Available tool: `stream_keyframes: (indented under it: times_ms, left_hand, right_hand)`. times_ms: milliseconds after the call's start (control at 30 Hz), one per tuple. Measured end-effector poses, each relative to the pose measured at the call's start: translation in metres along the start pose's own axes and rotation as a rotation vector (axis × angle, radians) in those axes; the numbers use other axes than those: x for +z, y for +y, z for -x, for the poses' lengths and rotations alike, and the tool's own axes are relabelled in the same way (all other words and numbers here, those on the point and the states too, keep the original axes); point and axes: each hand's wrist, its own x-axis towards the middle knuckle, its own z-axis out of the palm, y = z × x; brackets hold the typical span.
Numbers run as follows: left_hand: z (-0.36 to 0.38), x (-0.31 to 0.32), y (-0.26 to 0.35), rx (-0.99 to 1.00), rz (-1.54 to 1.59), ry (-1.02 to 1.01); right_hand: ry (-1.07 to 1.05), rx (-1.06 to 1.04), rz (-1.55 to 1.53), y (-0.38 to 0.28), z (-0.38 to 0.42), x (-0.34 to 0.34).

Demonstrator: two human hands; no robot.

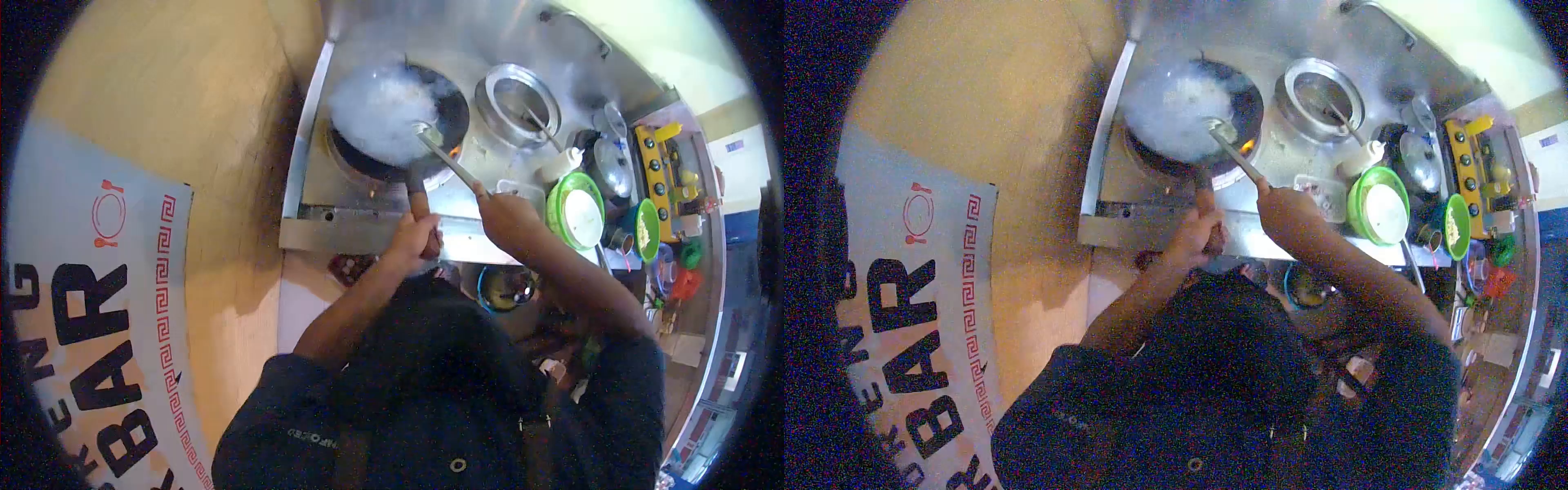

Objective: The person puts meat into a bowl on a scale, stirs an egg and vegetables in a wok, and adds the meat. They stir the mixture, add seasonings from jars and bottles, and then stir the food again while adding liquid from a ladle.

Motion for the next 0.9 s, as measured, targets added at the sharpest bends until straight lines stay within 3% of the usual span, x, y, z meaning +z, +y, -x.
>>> stream_keyframes:
  times_ms: [67,100,167,200,267,300,367,433,533,600,667,733,800,867,900]
  left_hand:
    - [0.045,0.034,0.031,-0.005,0.034,-0.024]
    - [0.059,0.038,0.035,-0.040,0.080,-0.021]
    - [0.044,0.028,0.024,-0.052,0.088,-0.035]
    - [0.030,0.021,0.020,-0.028,0.117,-0.054]
    - [0.008,0.008,0.011,-0.003,0.159,-0.081]
    - [-0.001,0.002,0.010,0.005,0.124,-0.076]
    - [-0.014,-0.006,0.006,0.012,0.098,-0.074]
    - [-0.014,-0.011,-0.003,0.005,0.154,-0.082]
    - [-0.025,-0.038,-0.019,0.024,0.183,-0.225]
    - [0.003,-0.054,-0.015,-0.265,0.361,-0.430]
    - [-0.009,-0.127,-0.083,-0.508,0.193,-0.458]
    - [0.002,-0.166,-0.112,-0.631,0.281,-0.303]
    - [-0.007,-0.195,-0.145,-0.606,0.387,-0.256]
    - [-0.035,-0.217,-0.172,-0.532,0.562,-0.174]
    - [-0.045,-0.220,-0.181,-0.496,0.648,-0.132]
  right_hand:
    - [0.087,0.022,0.017,0.026,-0.015,0.001]
    - [-0.025,0.021,0.033,0.047,-0.031,0.000]
    - [0.103,-0.201,-0.214,0.070,-0.015,-0.027]
    - [0.104,-0.202,-0.213,0.069,-0.003,-0.040]
    - [0.003,-0.037,-0.285,0.063,0.029,-0.053]
    - [-0.082,-0.102,-0.132,0.065,0.035,-0.049]
    - [-0.126,0.018,-0.058,0.047,0.040,-0.041]
    - [0.079,0.029,-0.053,0.048,0.003,0.018]
    - [0.079,0.176,-0.246,0.037,-0.082,0.057]
    - [0.059,0.081,-0.246,0.021,-0.092,0.050]
    - [-0.046,0.004,-0.170,0.002,-0.043,0.009]
    - [-0.071,0.038,-0.040,0.004,-0.017,0.004]
    - [-0.063,0.069,-0.002,0.013,-0.030,0.021]
    - [0.229,-0.002,-0.180,0.032,-0.076,0.045]
    - [0.228,0.014,-0.177,0.026,-0.076,0.040]
